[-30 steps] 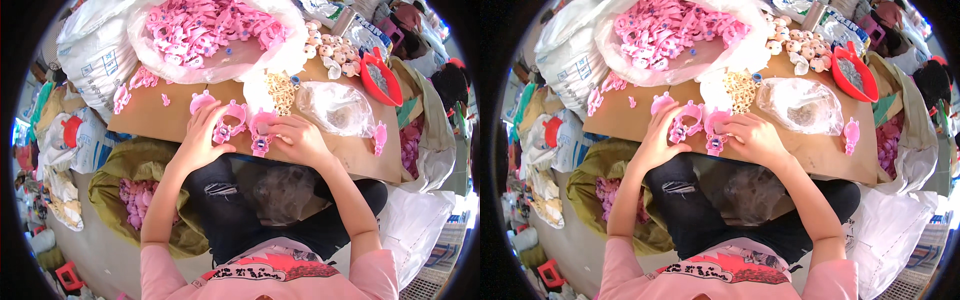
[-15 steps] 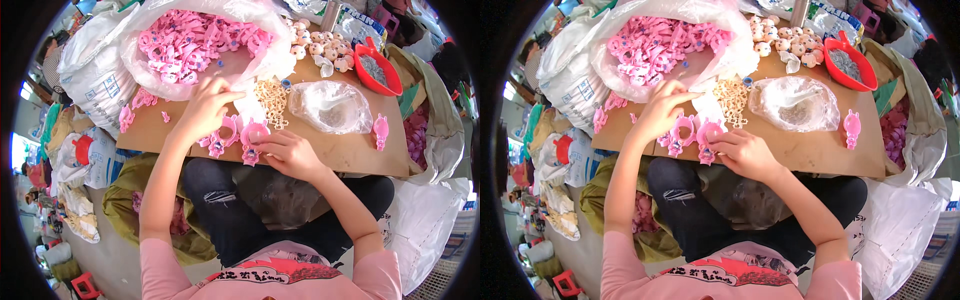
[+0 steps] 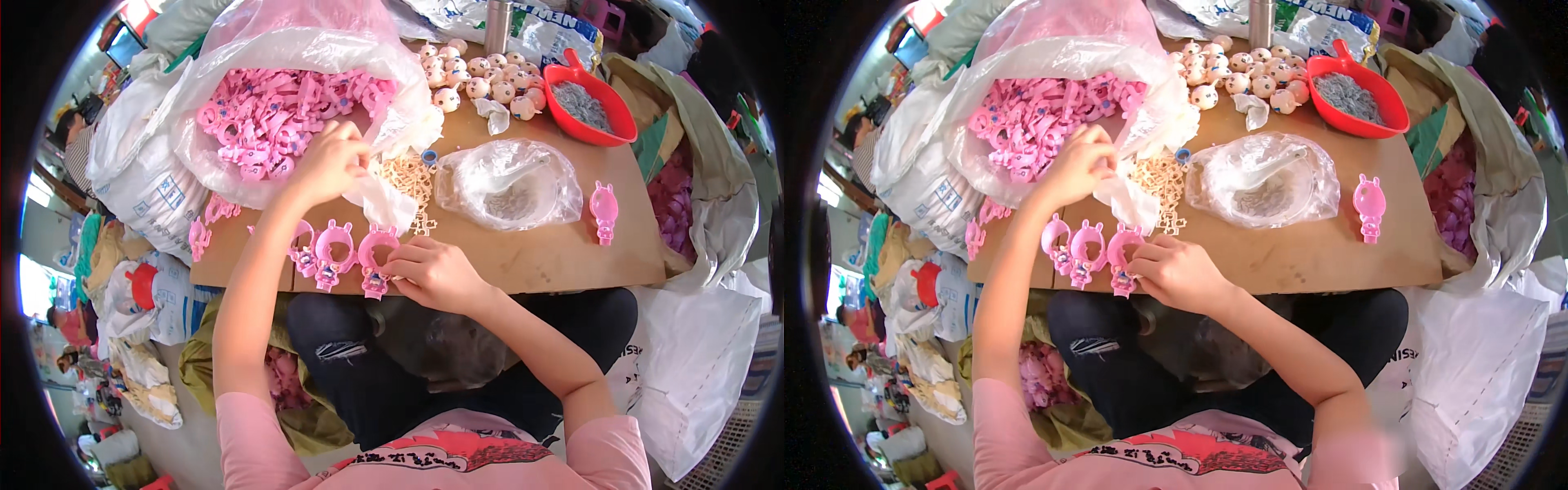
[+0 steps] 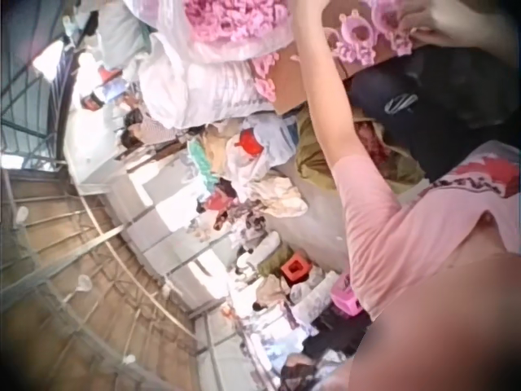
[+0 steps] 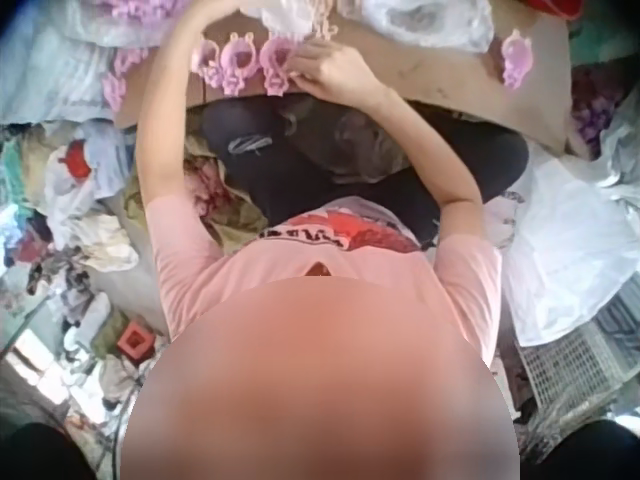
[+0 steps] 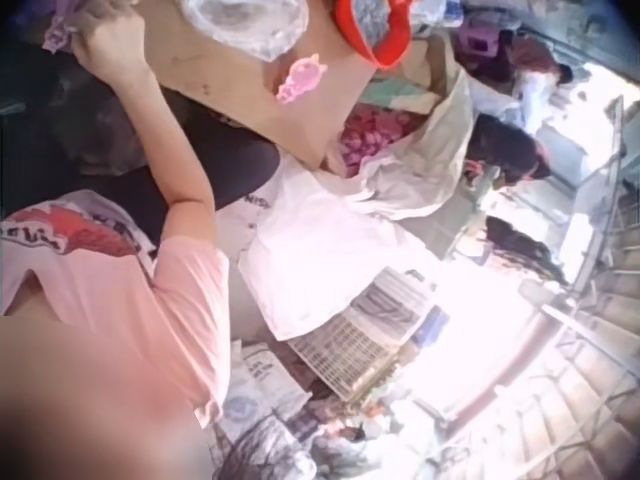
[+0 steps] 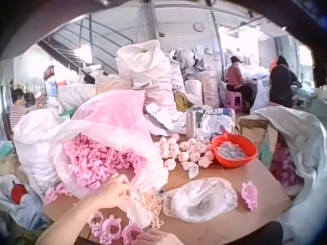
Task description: The recorder is assembling small pink plastic doll accessories and fitting heads onto doll bodies.
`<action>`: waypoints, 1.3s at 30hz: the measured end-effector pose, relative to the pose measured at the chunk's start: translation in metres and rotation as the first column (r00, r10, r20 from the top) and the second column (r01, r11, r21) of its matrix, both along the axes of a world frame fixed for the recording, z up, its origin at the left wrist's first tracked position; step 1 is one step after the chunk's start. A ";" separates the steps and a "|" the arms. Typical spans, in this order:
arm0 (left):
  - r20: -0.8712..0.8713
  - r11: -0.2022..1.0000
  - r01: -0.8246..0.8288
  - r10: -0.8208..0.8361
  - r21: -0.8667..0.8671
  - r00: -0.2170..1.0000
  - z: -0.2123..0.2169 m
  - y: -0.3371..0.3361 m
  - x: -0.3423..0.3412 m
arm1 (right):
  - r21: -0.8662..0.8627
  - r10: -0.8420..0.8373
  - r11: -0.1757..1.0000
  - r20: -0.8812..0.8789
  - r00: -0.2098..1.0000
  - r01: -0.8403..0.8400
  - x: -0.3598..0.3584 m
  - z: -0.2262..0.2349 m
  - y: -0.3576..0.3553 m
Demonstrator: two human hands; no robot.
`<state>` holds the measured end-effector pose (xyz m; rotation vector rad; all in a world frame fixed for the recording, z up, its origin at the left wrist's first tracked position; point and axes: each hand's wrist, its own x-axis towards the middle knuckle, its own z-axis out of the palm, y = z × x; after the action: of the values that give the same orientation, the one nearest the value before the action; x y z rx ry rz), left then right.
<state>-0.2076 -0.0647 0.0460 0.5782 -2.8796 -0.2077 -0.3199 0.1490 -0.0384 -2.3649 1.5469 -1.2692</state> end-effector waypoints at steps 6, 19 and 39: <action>-0.200 0.979 -0.032 0.073 0.202 0.977 0.025 -0.022 -0.003 | 0.023 0.011 1.000 0.082 0.997 -0.013 -0.005 0.002 0.002; -0.134 0.801 -0.210 0.337 0.560 0.932 0.048 -0.039 0.070 | 0.173 -0.087 0.985 0.404 0.911 0.017 -0.048 0.032 0.027; 0.282 0.989 -0.150 0.145 -0.002 0.948 -0.019 -0.005 0.059 | 0.329 -0.115 0.939 0.572 0.812 -0.099 -0.041 0.052 -0.012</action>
<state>-0.1482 -0.0694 0.0269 0.8902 -3.0890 -0.1396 -0.3609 0.1374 0.0134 -1.5427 1.4172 -1.4043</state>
